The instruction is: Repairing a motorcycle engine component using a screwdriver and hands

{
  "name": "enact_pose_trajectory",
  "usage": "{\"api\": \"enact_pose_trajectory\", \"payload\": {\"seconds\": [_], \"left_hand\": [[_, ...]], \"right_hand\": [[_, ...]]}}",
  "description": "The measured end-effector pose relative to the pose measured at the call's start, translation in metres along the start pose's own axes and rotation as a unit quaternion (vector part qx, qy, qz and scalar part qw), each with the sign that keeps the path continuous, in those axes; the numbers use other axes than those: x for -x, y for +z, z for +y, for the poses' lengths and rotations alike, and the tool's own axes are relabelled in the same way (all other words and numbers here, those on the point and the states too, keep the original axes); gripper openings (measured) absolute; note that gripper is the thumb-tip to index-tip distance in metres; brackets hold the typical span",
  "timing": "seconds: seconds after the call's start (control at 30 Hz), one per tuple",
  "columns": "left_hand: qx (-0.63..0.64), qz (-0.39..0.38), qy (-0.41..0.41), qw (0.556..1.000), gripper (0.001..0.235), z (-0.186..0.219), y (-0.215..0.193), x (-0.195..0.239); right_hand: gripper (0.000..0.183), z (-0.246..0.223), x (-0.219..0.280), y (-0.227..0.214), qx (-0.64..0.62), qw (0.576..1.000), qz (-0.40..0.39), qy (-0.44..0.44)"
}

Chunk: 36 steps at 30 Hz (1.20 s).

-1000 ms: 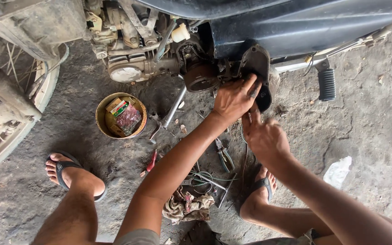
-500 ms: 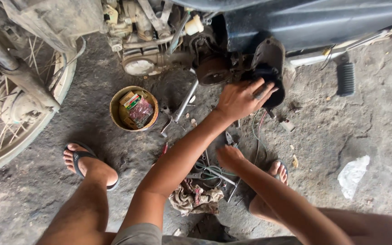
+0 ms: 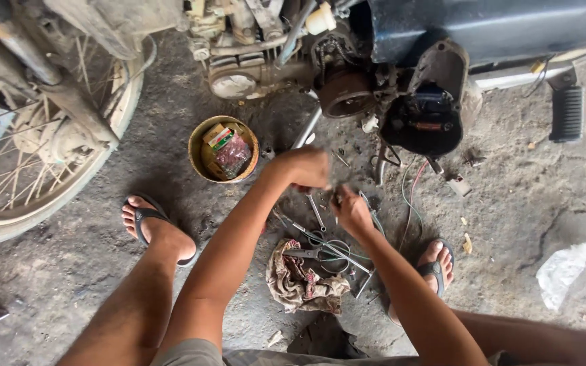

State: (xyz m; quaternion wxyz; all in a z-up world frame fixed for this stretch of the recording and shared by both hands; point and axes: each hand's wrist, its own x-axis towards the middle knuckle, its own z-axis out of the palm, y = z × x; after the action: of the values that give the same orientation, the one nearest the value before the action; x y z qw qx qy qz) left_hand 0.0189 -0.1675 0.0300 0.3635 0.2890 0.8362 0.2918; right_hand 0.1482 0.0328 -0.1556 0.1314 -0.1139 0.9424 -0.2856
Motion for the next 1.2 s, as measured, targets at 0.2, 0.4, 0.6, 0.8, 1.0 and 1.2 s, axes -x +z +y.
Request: {"api": "enact_pose_trajectory", "payload": {"seconds": [0.2,0.4,0.6,0.8,1.0,1.2], "left_hand": [[-0.157,-0.262,-0.346,0.887,0.061,-0.196,0.163,-0.026],[-0.088,-0.088,-0.364,0.923,0.049,-0.226,0.199,0.033],[0.154,-0.187,-0.358,0.902,0.020,-0.196,0.104,0.047],[0.236,0.049,-0.098,0.966,0.017,-0.011,-0.055,0.111],[0.228,0.194,-0.002,0.954,0.060,0.117,-0.078,0.169],[0.279,0.263,0.002,0.924,0.049,0.132,-0.046,0.171]], "right_hand": [[0.019,-0.055,-0.022,-0.037,-0.165,0.977,0.091,0.098],[0.026,-0.100,-0.023,-0.029,-0.362,0.909,0.177,0.105],[0.034,-0.164,-0.033,-0.068,-0.368,0.907,0.192,0.065],[0.022,-0.214,-0.054,-0.172,-0.571,0.696,0.433,0.039],[0.012,-0.226,-0.029,-0.217,-0.717,0.541,0.436,-0.060],[0.014,-0.208,-0.011,-0.211,-0.727,0.522,0.443,-0.055]]}}
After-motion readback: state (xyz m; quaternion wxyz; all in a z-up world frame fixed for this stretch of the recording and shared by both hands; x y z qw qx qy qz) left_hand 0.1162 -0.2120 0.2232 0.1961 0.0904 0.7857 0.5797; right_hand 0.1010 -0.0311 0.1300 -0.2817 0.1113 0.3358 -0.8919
